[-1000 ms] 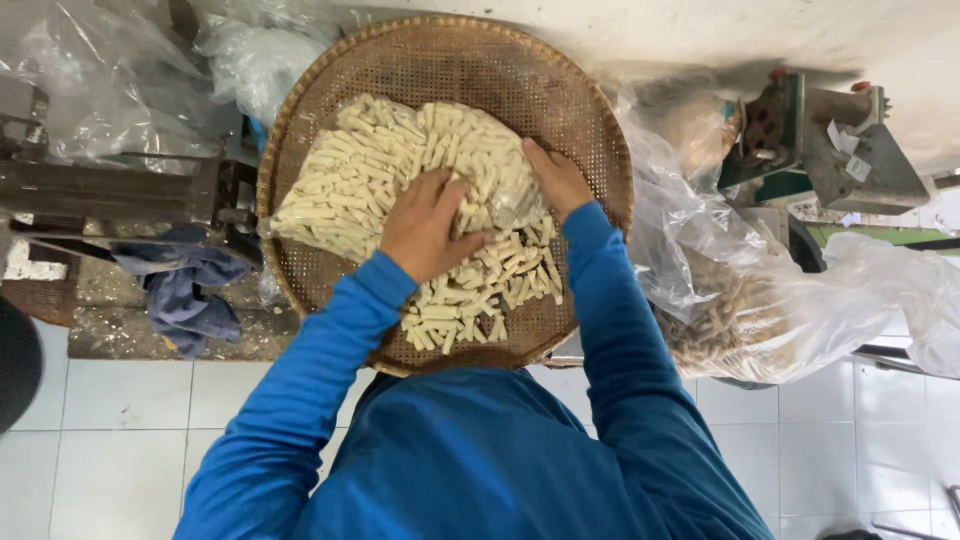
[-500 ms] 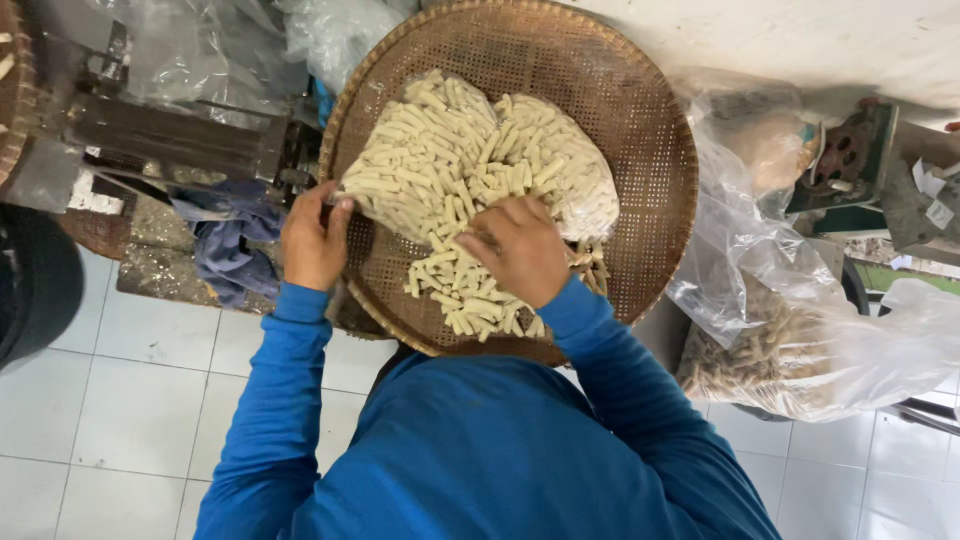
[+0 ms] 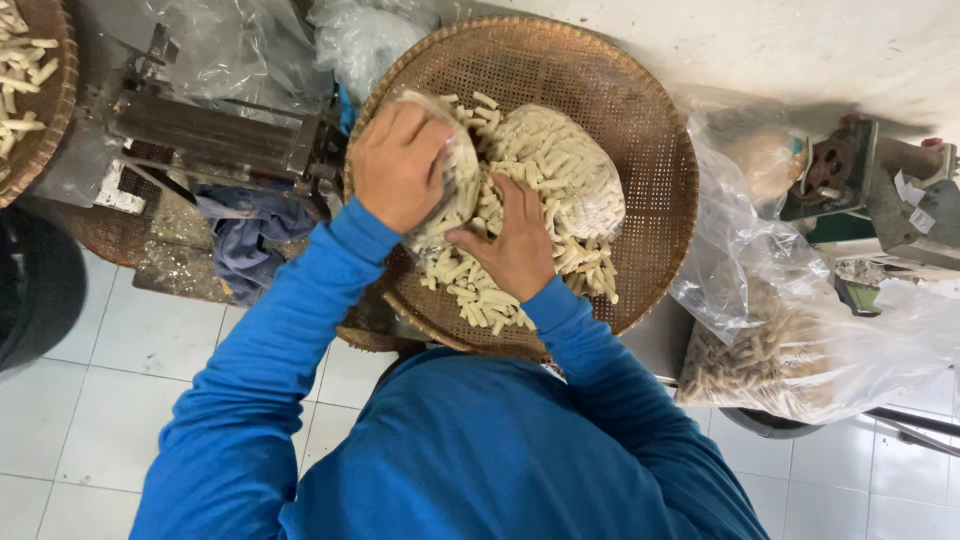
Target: The person empties plastic bags of small, cylindrical, off-white food items into a large woven basket. They then use their hands to spread and mix the items within the basket and transfer portions to other nearby baskets.
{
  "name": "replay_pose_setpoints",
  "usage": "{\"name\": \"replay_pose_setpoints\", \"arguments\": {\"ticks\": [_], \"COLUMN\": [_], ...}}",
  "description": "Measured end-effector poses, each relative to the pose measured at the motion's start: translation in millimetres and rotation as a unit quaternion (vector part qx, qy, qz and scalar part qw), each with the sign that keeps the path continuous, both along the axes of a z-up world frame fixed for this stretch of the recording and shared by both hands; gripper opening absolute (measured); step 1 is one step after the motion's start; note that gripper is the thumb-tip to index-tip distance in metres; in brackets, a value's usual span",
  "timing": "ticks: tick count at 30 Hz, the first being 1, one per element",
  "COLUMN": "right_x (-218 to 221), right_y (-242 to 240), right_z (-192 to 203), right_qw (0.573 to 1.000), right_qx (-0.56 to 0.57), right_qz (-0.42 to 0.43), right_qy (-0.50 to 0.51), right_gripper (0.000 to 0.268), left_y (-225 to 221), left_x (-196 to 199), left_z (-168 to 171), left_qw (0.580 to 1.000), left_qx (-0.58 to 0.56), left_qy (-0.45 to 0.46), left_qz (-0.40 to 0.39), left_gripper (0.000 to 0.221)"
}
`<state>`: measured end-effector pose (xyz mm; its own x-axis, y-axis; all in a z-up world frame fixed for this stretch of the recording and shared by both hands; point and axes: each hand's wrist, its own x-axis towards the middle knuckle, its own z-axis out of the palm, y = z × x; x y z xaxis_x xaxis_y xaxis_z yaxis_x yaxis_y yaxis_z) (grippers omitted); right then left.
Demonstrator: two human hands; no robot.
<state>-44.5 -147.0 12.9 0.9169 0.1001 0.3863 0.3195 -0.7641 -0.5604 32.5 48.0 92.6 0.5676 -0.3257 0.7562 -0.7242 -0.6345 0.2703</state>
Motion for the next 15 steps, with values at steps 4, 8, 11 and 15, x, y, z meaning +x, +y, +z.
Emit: {"name": "replay_pose_setpoints", "arguments": {"ticks": [4, 8, 11, 15], "right_x": [11, 28, 32, 35], "right_y": [-15, -29, -32, -44], "right_z": [9, 28, 47, 87], "right_qw": [0.904, 0.625, 0.500, 0.549], "right_qx": [0.385, 0.723, 0.812, 0.760], "right_qz": [0.063, 0.110, 0.161, 0.200], "right_qy": [0.175, 0.273, 0.255, 0.284], "right_gripper": [0.089, 0.083, 0.076, 0.079], "left_y": [-23, -48, -74, -83], "left_x": [4, -7, -12, 8], "left_z": [52, 77, 75, 51], "left_qw": [0.995, 0.975, 0.958, 0.946], "left_qx": [-0.075, -0.194, -0.258, -0.262], "left_qy": [0.048, 0.034, 0.061, 0.069], "left_qz": [-0.043, -0.104, -0.110, -0.176], "left_gripper": [0.013, 0.006, 0.004, 0.013]}}
